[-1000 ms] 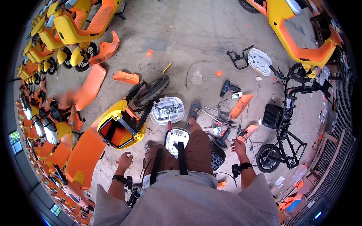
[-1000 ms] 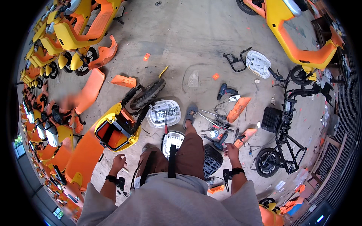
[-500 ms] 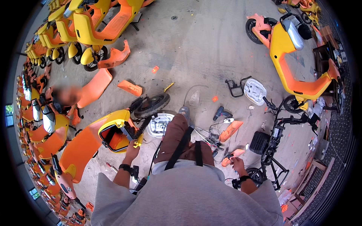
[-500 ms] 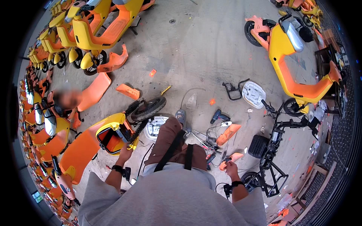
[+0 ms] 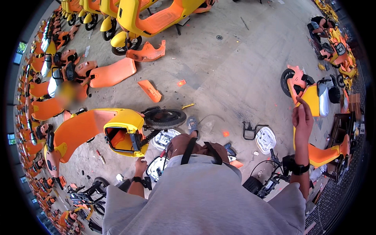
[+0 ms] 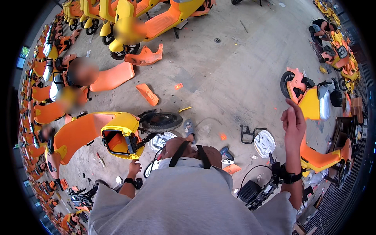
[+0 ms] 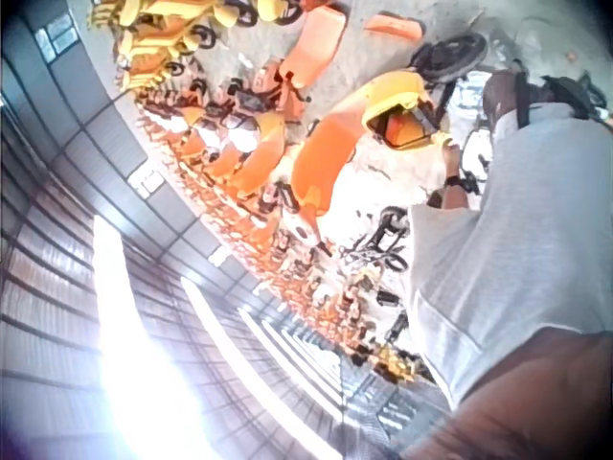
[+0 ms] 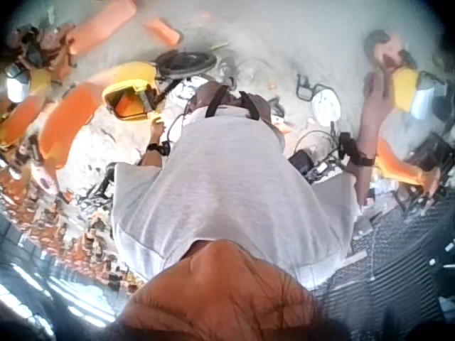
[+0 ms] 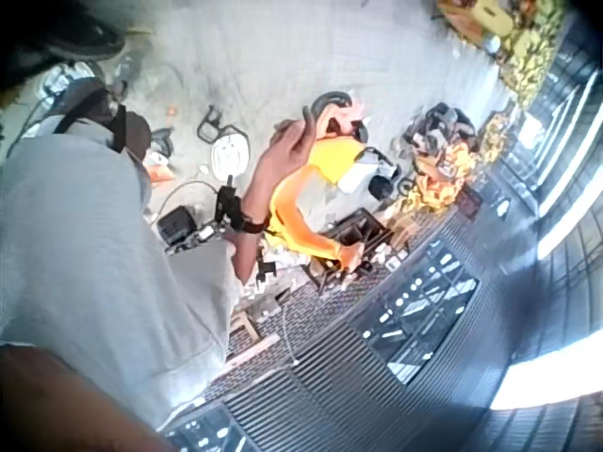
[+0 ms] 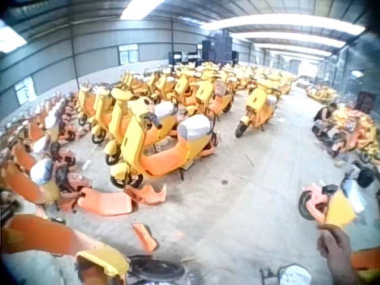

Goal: The person uses a socket wrench to loosen and remove a nut from a scooter wheel axle, then picks up and handles various small metal fasteners and plastic components while sitting on the floor.

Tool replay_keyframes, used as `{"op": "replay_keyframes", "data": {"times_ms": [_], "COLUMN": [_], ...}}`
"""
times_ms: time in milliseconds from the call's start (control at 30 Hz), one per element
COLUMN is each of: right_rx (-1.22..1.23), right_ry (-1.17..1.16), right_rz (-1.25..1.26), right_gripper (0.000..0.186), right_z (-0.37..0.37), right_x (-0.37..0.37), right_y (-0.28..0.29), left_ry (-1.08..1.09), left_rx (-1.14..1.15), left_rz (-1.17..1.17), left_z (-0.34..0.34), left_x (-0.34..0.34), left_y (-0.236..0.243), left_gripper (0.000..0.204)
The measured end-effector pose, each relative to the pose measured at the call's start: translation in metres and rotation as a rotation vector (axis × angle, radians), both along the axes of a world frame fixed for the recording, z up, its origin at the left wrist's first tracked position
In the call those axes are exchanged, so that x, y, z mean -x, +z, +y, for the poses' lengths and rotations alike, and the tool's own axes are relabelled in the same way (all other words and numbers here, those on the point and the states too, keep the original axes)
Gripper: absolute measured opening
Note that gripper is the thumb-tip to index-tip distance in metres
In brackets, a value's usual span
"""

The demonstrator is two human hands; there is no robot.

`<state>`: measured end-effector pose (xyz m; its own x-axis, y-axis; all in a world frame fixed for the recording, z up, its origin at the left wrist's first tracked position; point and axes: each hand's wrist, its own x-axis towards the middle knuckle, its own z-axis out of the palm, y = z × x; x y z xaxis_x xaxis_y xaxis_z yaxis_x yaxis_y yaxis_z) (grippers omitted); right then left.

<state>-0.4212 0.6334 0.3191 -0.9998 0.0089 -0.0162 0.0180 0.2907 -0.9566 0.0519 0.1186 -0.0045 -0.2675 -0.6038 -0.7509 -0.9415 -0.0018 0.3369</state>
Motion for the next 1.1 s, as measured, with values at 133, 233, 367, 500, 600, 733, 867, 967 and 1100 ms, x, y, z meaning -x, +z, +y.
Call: {"op": "replay_keyframes", "data": {"times_ms": [133,233,367,500,600,733,867,967,1100], "right_rx": [0.095,0.139,0.225,0.358,0.533,0.801,0.338,-0.291,-0.872], "right_ry": [0.536,0.833,0.942,0.982,1.028,1.040,1.341,1.452,1.699], "right_rz": [0.625,0.857,0.936,0.971,1.041,1.022,0.188,-0.365,-0.091], "right_gripper": [0.028,0.022,0.017,0.015,0.017,0.022,0.035,0.029,0.032], "right_z": [-0.063,-0.081,-0.090,-0.084,-0.093,-0.107,-0.153,-0.118,-0.014], "right_x": [0.052,0.066,0.086,0.109,0.115,0.116,0.090,0.092,0.095], "right_y": [0.126,0.151,0.139,0.118,0.116,0.138,0.023,-0.113,-0.301], "left_ry": [0.182,0.172,0.243,0.476,0.519,0.218,0.571,0.642,0.709], "left_rx": [-0.092,-0.088,-0.017,0.015,-0.019,0.067,0.088,0.058,-0.011], "left_rz": [0.008,0.061,0.199,0.291,0.213,0.073,0.081,0.131,0.085], "left_z": [0.043,0.076,0.130,0.207,0.296,0.442,0.546,0.574,0.612], "left_x": [-0.011,0.012,0.040,0.027,0.014,0.028,-0.007,-0.016,-0.024], "left_y": [0.026,0.031,0.047,0.048,0.047,0.080,0.094,0.086,0.077], "left_gripper": [0.035,0.035,0.034,0.031,0.033,0.031,0.034,0.036,0.038]}}
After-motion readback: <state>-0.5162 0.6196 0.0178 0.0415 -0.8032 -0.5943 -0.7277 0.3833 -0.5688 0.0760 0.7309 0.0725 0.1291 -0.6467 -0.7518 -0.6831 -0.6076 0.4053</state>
